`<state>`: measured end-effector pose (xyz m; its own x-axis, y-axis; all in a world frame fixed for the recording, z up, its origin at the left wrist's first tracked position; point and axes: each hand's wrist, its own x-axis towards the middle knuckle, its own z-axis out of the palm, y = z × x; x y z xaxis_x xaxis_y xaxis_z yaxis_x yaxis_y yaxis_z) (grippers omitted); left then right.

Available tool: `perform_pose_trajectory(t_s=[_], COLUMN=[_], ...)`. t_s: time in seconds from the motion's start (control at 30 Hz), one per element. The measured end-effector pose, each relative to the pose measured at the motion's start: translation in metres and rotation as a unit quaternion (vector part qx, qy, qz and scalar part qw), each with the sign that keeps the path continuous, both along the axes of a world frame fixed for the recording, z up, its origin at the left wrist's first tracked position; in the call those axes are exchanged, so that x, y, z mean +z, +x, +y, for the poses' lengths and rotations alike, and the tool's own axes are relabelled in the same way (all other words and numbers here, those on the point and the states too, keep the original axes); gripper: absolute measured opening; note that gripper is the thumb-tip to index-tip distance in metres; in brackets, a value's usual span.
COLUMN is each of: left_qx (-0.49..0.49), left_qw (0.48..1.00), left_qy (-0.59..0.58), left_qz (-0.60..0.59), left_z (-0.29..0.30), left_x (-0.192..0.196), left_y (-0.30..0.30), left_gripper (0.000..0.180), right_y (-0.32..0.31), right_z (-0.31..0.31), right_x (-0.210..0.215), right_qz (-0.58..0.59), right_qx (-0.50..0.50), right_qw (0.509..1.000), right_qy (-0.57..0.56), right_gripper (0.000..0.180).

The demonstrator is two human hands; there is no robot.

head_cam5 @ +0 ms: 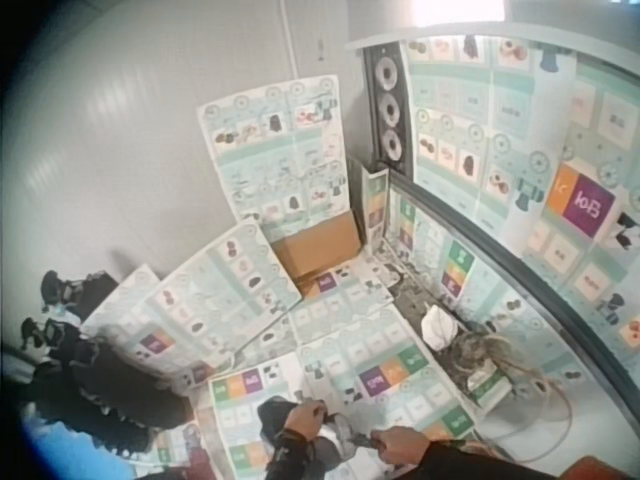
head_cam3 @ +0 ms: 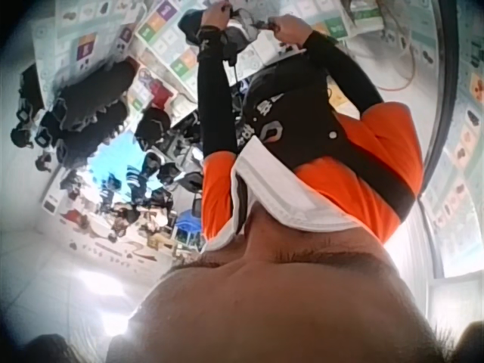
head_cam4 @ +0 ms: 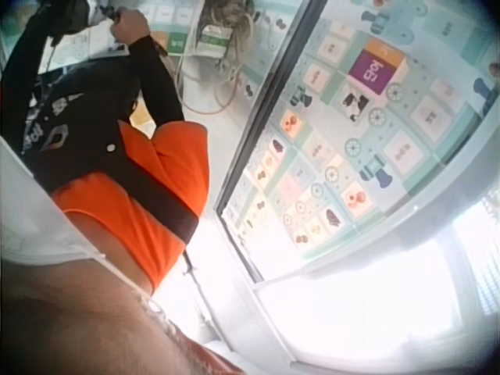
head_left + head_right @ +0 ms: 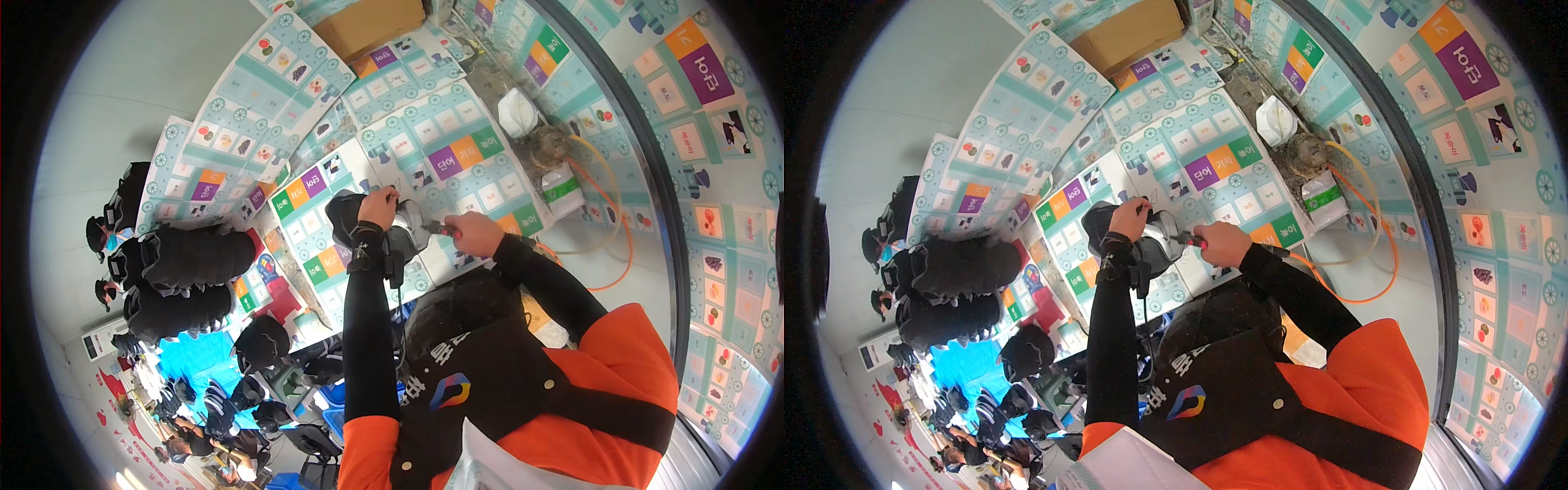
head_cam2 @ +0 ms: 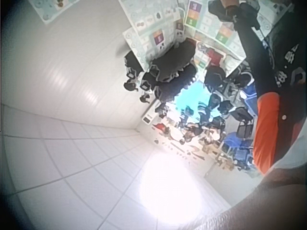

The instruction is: The person processes shoe components by hand, picking up black upper sections, folding and pressing them, and then placing them into blue plastic crates.

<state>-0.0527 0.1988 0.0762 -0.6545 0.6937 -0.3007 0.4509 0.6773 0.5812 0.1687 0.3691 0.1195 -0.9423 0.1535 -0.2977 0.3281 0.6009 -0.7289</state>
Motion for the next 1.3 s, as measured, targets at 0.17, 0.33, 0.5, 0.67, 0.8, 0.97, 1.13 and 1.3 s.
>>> perform_pose_trajectory(t_s=[0.17, 0.33, 0.5, 0.67, 0.8, 0.97, 1.13, 1.3], left_qx=[0.004, 0.028, -0.051, 0.008, 0.019, 0.028, 0.012, 0.020], left_qw=[0.999, 0.958, 0.922, 0.983, 0.987, 0.992, 0.990, 0.992], left_qy=[-0.008, -0.030, -0.054, 0.119, 0.142, 0.122, 0.136, 0.123], left_qz=[0.046, 0.283, 0.380, 0.142, 0.067, 0.030, 0.041, 0.033], left_z=[-0.011, -0.054, -0.038, -0.019, -0.004, -0.005, -0.015, -0.033], left_x=[0.010, 0.067, 0.101, 0.028, 0.017, 0.024, 0.028, 0.040], left_y=[0.003, -0.004, 0.005, 0.024, 0.029, 0.026, 0.034, 0.053], left_gripper=[0.019, 0.028, 0.030, 0.019, 0.019, 0.019, 0.020, 0.022], right_y=[0.001, 0.006, 0.005, -0.009, -0.003, -0.004, 0.000, 0.004], right_z=[-0.007, 0.017, 0.023, 0.003, 0.006, -0.009, -0.016, -0.022], right_x=[0.000, 0.017, 0.013, 0.003, -0.014, -0.035, -0.043, -0.049], right_qz=[-0.040, 0.050, 0.075, 0.016, 0.008, 0.014, -0.018, -0.010], right_qx=[0.057, -0.048, -0.084, -0.016, -0.048, -0.077, -0.070, -0.037], right_qw=[0.996, 0.981, 0.969, 0.995, 0.995, 0.995, 0.993, 0.991], right_qy=[-0.052, -0.182, -0.218, -0.096, -0.085, -0.069, -0.095, -0.126], right_gripper=[0.026, 0.024, 0.020, 0.025, 0.027, 0.025, 0.018, 0.020])
